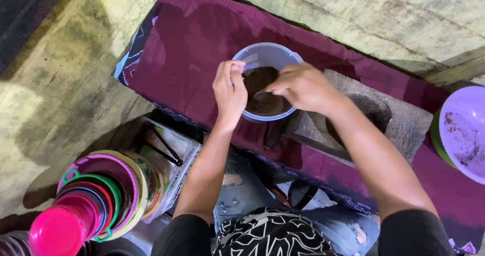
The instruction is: A person uses a spoon to repeatedly scoop brown granular material from a bucket and fill the cavity of a stone mortar.
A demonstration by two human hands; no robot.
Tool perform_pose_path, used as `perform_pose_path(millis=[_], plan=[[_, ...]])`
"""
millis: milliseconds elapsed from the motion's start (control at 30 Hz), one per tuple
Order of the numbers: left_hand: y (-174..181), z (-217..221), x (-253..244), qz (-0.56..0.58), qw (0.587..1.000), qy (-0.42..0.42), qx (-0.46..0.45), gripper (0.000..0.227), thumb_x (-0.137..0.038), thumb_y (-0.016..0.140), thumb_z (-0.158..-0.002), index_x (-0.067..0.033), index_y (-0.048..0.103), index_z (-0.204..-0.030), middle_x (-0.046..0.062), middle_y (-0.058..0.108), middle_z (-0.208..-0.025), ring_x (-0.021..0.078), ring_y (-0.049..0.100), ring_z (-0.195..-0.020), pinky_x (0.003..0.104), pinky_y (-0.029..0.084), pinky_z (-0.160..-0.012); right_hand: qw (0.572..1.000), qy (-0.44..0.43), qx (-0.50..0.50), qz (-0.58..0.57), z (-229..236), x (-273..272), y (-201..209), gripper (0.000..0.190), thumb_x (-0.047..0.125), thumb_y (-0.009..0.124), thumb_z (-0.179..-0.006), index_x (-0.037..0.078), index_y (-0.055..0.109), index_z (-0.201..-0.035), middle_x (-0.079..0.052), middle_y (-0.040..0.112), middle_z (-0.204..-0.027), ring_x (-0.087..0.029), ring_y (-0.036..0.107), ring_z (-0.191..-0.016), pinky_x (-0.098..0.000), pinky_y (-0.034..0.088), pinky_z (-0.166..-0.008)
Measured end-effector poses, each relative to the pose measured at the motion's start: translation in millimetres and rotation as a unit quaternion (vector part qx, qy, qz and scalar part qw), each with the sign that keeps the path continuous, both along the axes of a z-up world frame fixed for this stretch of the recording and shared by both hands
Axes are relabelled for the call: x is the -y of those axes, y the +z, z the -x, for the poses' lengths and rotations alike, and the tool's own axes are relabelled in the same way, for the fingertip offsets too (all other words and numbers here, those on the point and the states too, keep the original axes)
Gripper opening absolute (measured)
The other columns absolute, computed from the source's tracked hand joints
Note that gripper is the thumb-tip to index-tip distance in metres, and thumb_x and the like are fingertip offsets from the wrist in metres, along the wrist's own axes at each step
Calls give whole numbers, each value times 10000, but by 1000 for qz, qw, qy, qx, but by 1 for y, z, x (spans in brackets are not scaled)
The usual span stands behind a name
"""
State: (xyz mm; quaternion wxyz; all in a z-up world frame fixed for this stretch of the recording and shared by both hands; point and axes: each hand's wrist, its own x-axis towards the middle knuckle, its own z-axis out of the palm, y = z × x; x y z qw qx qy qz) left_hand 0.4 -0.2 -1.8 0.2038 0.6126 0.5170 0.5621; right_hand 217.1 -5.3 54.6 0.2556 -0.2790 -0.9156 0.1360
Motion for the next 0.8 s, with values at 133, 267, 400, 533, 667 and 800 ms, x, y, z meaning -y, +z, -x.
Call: perform_pose_path(millis=[133,267,400,533,667,800], plan=[[4,-3,1,-57,998,-9,-16,214,-134,451,-1046,-144,654,-980,54,621,-834,300,693,-837,392,569,-738,989,-111,27,-91,-44,-6,-21,108,118,692,-992,168,786,-973,-58,727,-784,-323,701,-845,-440,500,-709],[-4,-5,-4,-87,995,-10,-56,188,-142,487,-1045,-148,653,-956,37,610,-807,274,673,-801,357,568,-721,968,-201,84,-126,-44,-14,-60,96,206,697,-998,204,776,-944,4,697,-746,-237,681,-757,-367,529,-680],[-3,-5,-3,-76,996,-21,-48,201,-120,487,-1038,-124,668,-951,37,616,-799,253,664,-790,349,561,-703,981,-193,29,-6,-30,-1,-58,162,135,664,-981,152,766,-856,-16,658,-674,-254,663,-657,-368,525,-624],[-2,-5,-3,-89,994,-21,-61,190,-112,494,-1032,-123,662,-943,41,615,-799,269,655,-774,374,552,-736,970,-235,15,61,-19,8,-29,181,63,648,-970,72,779,-846,-82,688,-657,-258,670,-574,-338,520,-543],[-4,-5,-2,-93,993,-20,-73,163,-114,514,-1023,-126,658,-947,44,600,-794,256,655,-779,359,547,-756,952,-272,-26,141,-17,11,-9,215,71,604,-1005,58,791,-899,-64,719,-655,-209,654,-529,-309,510,-522],[-1,-5,0,-84,994,-28,-62,150,-101,525,-1014,-111,664,-959,51,602,-795,253,654,-783,362,547,-760,945,-278,-44,168,-25,4,-10,212,86,584,-1009,88,776,-920,-45,735,-679,-179,659,-548,-292,497,-524]])
